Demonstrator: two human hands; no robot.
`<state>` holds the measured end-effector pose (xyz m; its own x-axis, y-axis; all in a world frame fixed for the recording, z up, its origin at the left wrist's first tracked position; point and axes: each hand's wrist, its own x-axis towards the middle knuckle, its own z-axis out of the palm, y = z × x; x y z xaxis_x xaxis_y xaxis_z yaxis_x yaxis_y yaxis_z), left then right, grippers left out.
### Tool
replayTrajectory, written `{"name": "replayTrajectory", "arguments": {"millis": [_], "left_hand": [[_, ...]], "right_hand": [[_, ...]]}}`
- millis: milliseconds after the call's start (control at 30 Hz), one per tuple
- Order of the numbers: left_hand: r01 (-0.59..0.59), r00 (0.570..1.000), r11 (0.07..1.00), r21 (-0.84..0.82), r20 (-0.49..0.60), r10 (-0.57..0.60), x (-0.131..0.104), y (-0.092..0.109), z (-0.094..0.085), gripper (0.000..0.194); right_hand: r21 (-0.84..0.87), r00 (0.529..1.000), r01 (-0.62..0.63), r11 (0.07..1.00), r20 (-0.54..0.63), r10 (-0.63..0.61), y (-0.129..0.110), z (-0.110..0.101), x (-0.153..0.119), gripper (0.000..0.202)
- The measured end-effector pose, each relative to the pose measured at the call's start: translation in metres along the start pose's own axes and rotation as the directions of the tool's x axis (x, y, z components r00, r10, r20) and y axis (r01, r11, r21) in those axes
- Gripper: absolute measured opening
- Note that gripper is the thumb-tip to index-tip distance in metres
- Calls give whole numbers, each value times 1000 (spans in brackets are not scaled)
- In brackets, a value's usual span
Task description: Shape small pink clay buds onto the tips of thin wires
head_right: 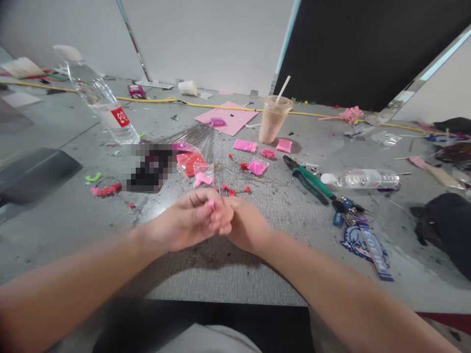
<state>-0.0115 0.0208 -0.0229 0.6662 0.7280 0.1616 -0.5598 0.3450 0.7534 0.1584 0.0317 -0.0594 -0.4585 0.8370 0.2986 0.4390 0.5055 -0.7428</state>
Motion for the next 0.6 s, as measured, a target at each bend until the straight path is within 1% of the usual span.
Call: {"name": "replayTrajectory", "arguments": {"millis": [33, 67, 100, 133, 167, 200, 233, 333, 400, 500, 600], "left_hand": [[-53, 990, 999, -5, -133, 52, 3, -1, -3, 15], [-86, 962, 996, 22, -258, 88, 6, -2, -6, 18], [-104, 923, 992, 65, -365, 121, 9, -4, -9, 20], [-112, 886, 988, 108, -440, 149, 11, -5, -11, 21], [-118, 853, 983, 144, -492, 174, 12, -7, -12, 21], [-121, 831, 978, 168, -522, 192, 13, -10, -13, 20], [-121, 818, 975, 187, -538, 205, 14, -12, -13, 20], [-124, 792, 964, 236, -562, 239, 14, -17, -11, 21], [-130, 790, 959, 253, -557, 254, 13, -20, -8, 20], [-138, 802, 954, 264, -536, 265, 13, -22, -5, 20], [-131, 792, 951, 279, -548, 270, 15, -25, -6, 21]], "right_hand": [[-23, 1000, 18, 1000, 10, -18, 2, 0, 0, 23], [-54, 999, 40, 998, 29, -38, 4, 0, 0, 20], [-88, 997, 62, 994, 52, -57, 5, -1, 0, 19], [-113, 996, 76, 991, 65, -68, 6, -1, -1, 18], [-133, 995, 84, 988, 70, -75, 7, -1, -1, 17], [-150, 994, 88, 985, 69, -79, 8, -1, -1, 17], [-164, 995, 90, 982, 66, -80, 8, -1, -1, 17], [-189, 995, 93, 978, 53, -85, 7, 0, -2, 16], [-198, 994, 98, 975, 61, -87, 6, 0, -3, 17], [-209, 992, 101, 973, 90, -83, 5, 0, -2, 21], [-214, 993, 88, 973, 102, -67, 5, -1, -1, 21]]}}
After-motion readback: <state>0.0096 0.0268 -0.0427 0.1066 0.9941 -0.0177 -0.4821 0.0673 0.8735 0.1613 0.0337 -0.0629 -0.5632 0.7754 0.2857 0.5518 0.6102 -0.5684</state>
